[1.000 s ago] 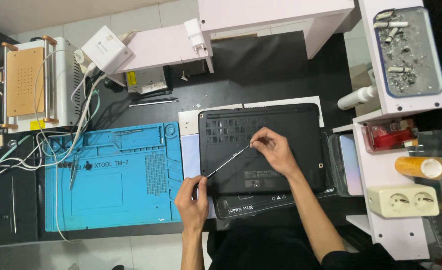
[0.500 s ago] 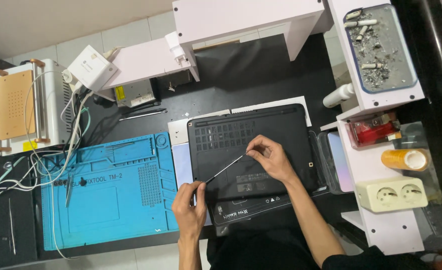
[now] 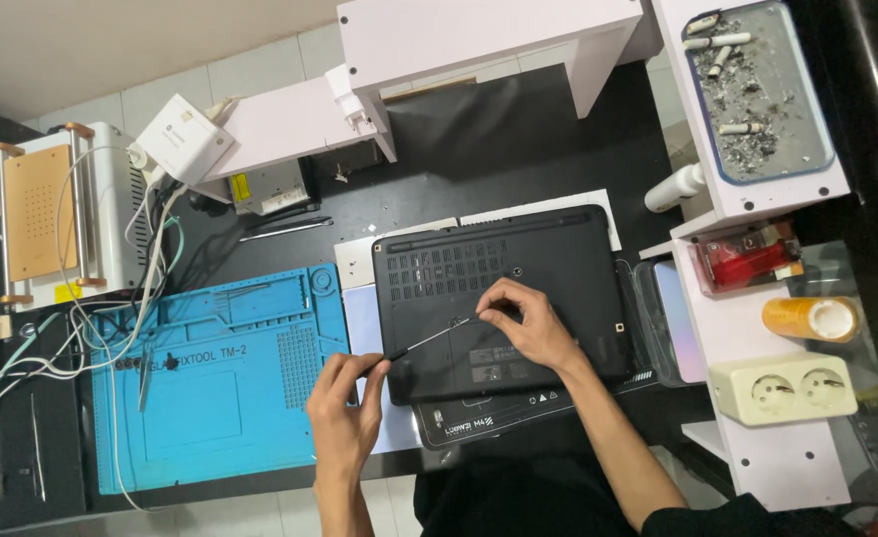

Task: The person unscrews and removes the back cover of a laptop using a screwdriver.

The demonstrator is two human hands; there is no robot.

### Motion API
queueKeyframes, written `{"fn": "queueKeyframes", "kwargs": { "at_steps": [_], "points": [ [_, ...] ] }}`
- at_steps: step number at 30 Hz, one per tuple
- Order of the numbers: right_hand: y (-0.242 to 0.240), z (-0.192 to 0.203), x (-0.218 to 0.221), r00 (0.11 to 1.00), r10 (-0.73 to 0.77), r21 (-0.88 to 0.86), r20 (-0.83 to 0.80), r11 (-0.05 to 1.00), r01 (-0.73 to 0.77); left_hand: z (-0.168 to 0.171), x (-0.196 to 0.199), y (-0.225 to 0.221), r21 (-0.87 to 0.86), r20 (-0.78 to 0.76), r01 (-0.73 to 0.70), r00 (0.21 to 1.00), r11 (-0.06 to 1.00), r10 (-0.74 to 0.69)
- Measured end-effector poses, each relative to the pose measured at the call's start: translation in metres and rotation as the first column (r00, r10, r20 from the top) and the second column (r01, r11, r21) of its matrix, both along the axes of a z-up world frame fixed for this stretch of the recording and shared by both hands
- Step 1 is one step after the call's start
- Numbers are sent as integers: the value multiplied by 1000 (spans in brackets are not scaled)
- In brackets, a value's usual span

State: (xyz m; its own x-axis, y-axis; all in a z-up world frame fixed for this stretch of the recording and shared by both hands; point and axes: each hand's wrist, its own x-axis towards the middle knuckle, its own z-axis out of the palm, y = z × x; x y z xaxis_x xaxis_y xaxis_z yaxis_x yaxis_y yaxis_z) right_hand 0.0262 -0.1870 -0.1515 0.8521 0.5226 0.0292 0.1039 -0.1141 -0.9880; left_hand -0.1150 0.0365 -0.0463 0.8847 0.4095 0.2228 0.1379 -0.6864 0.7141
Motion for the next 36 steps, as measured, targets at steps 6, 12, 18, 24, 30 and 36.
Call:
{"fn": "queueKeyframes", "kwargs": {
  "at_steps": [6, 12, 18, 24, 30, 36],
  "points": [
    [4, 0, -2, 998, -6, 5, 56, 1000, 6, 26, 15, 6, 175, -78, 91, 994, 980, -78],
    [3, -4, -1, 999, -44, 0, 29, 999, 44, 28, 22, 4, 155, -101, 125, 989, 980, -110],
    [12, 18, -4, 992, -122, 16, -16, 992, 122, 55, 45, 9, 409, -140, 259, 965, 875, -221],
    [18, -5, -15, 902, 4, -237, 432, 965, 109, 60, 66, 3, 579, -216, 380, 924, 721, -314],
    [19, 2, -15, 936, 16, -257, 351, 963, 79, 53, 74, 2, 578, -267, 442, 897, 686, -353],
    [20, 1, -15, 935, 4, -254, 355, 963, 92, 55, 79, -2, 543, -358, 522, 852, 657, -382]
  ]
}}
